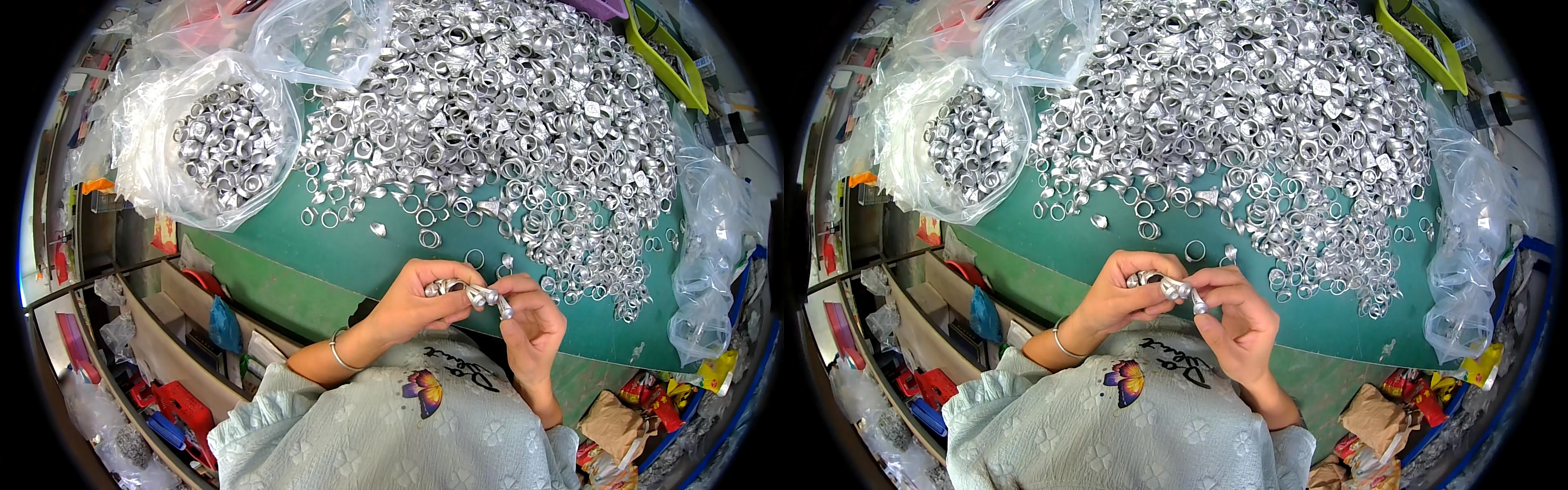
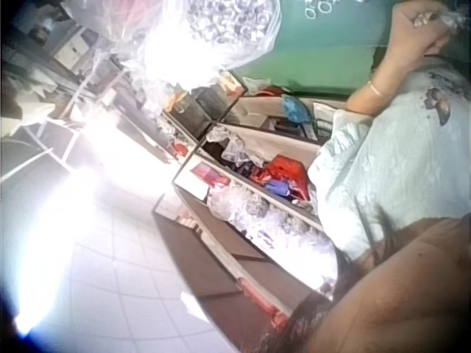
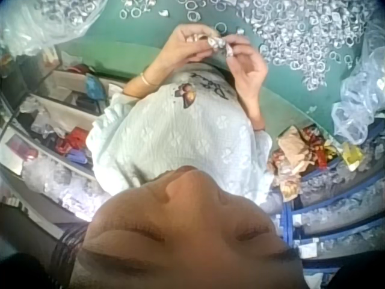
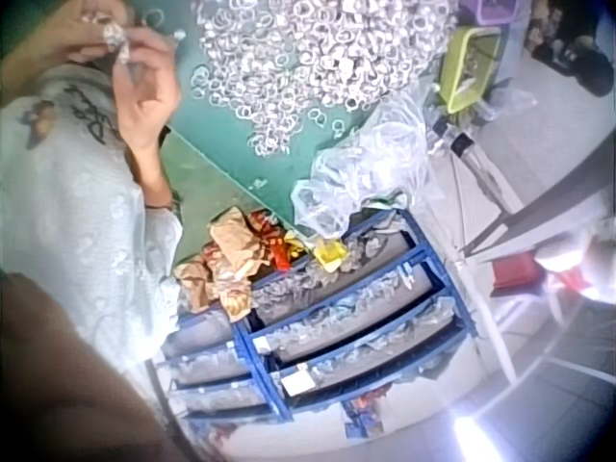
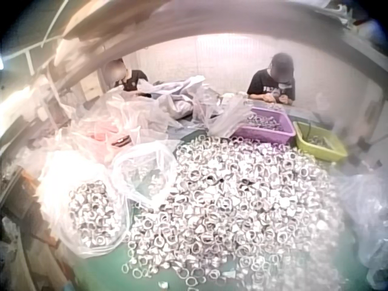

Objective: The person sorts small silver metal ring-shaped and tab-shaped components on a green table by hand. They pick up individual pieces from a large pile, inspect them, and group them together before putting some into a clear plastic bag.

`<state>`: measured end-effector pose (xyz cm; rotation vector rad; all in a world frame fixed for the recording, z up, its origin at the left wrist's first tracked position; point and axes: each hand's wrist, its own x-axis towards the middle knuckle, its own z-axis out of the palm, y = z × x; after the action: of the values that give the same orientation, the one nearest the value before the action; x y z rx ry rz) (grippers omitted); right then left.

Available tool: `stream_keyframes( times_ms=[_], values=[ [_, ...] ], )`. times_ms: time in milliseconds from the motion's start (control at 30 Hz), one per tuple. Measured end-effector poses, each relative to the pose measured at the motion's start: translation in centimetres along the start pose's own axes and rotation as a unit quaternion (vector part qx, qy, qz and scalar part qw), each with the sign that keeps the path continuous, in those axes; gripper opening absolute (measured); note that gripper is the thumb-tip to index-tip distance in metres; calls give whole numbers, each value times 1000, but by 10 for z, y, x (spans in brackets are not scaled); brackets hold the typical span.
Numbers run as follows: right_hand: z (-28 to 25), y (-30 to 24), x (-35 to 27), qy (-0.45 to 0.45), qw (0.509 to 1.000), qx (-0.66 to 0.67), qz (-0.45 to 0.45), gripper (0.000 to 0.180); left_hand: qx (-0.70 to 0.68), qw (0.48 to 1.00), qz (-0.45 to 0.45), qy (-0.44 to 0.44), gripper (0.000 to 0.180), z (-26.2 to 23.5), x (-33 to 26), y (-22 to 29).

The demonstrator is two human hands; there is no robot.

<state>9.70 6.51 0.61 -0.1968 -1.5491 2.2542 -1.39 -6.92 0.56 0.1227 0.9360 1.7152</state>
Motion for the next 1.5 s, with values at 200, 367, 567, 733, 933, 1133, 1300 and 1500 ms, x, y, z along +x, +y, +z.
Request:
stream_keyframes(
  times_ms=[200,367,567,733,933,1133,1300,1500],
  values=[
    [11,-9,1,61,993,97,34,20,15,1000,1,17,12,6,-2,5],
    [7,-10,-1,24,998,-8,53,30,74,996,39,-8,14,8,-1,6],
    [11,-12,3,41,990,-47,126,23,234,962,136,32,18,4,2,-4],
    [12,9,-1,90,973,-213,28,21,254,953,121,108,30,12,2,-9],
    [9,5,0,111,976,-88,166,20,99,988,86,87,30,-2,9,-19],
    [-16,-3,12,176,917,262,244,27,-80,992,64,73,11,-25,-6,-23],
    [-16,2,13,178,875,366,264,18,-205,977,58,11,12,-40,-14,-27],
    [-7,17,15,145,946,173,232,13,42,988,44,140,10,-37,-6,-16]
  ],
)
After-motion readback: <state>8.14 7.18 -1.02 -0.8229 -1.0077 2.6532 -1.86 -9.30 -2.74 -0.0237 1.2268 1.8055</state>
